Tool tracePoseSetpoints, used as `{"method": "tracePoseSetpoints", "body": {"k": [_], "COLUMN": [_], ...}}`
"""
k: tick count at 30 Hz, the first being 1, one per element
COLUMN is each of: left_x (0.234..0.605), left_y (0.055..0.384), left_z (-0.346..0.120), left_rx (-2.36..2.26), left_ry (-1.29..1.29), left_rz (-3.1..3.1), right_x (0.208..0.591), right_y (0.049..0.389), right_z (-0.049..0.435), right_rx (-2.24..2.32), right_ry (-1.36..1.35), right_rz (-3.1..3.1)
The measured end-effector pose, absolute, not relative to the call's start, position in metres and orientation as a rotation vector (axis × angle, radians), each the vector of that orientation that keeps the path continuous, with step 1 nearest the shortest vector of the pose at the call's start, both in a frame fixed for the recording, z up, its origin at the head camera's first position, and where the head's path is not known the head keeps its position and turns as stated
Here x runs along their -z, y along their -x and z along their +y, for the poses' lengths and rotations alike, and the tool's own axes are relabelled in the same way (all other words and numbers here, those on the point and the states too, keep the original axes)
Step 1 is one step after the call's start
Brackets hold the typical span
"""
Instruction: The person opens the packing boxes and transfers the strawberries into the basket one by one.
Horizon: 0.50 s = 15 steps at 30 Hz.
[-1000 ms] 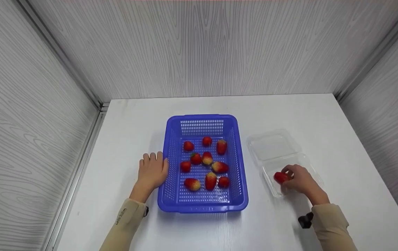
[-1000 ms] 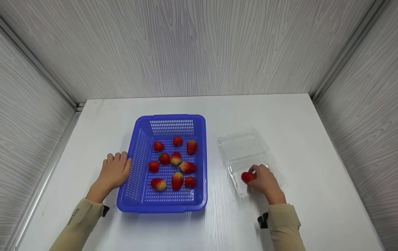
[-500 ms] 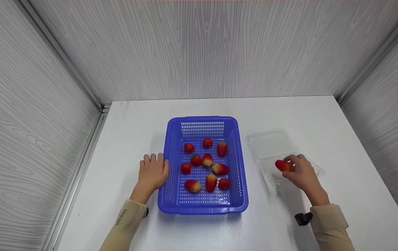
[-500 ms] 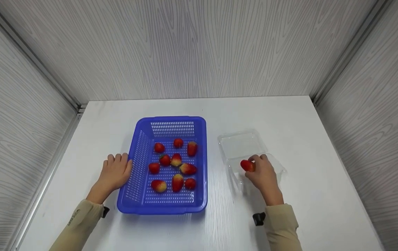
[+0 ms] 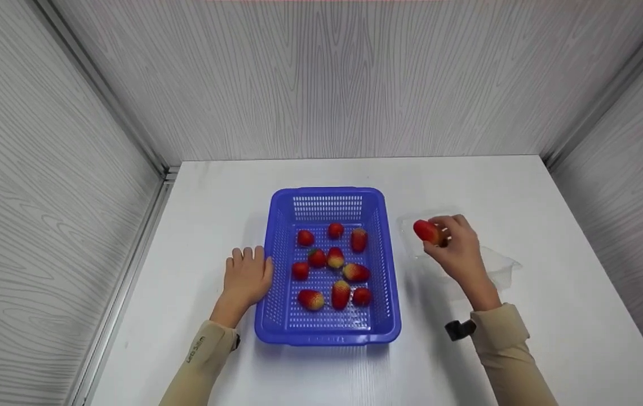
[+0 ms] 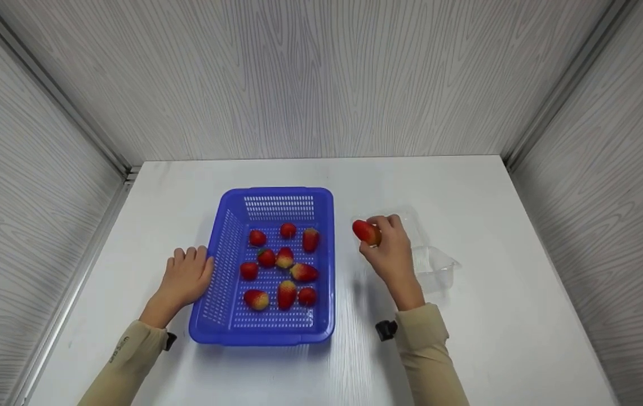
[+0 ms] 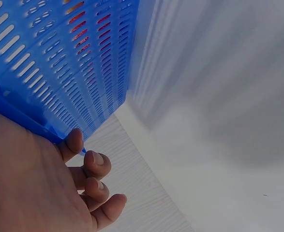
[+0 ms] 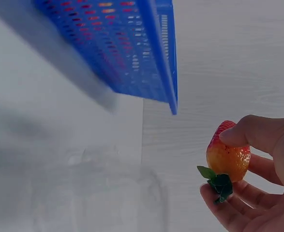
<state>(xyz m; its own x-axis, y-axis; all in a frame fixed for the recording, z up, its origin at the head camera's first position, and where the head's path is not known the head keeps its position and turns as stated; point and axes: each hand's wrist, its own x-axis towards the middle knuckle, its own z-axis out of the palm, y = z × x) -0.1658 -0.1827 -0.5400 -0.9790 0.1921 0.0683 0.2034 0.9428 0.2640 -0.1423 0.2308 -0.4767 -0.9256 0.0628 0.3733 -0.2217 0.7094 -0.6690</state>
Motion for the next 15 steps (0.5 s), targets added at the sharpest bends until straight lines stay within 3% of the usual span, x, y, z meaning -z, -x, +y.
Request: {"method": "tracePoseSetpoints", "body": {"k": [15], "left_x": [0.539], "left_y": [0.164], "left_z": [-0.183], "left_rx": [0.424], "left_ry": [0.318], "left_rz": [-3.061], "right_x": [0.461], "right_y": [0.166], "right_z": [0.122], "right_rx": [-1.207], "right_ry": [-0.229], "right_rz": [-2.731]}}
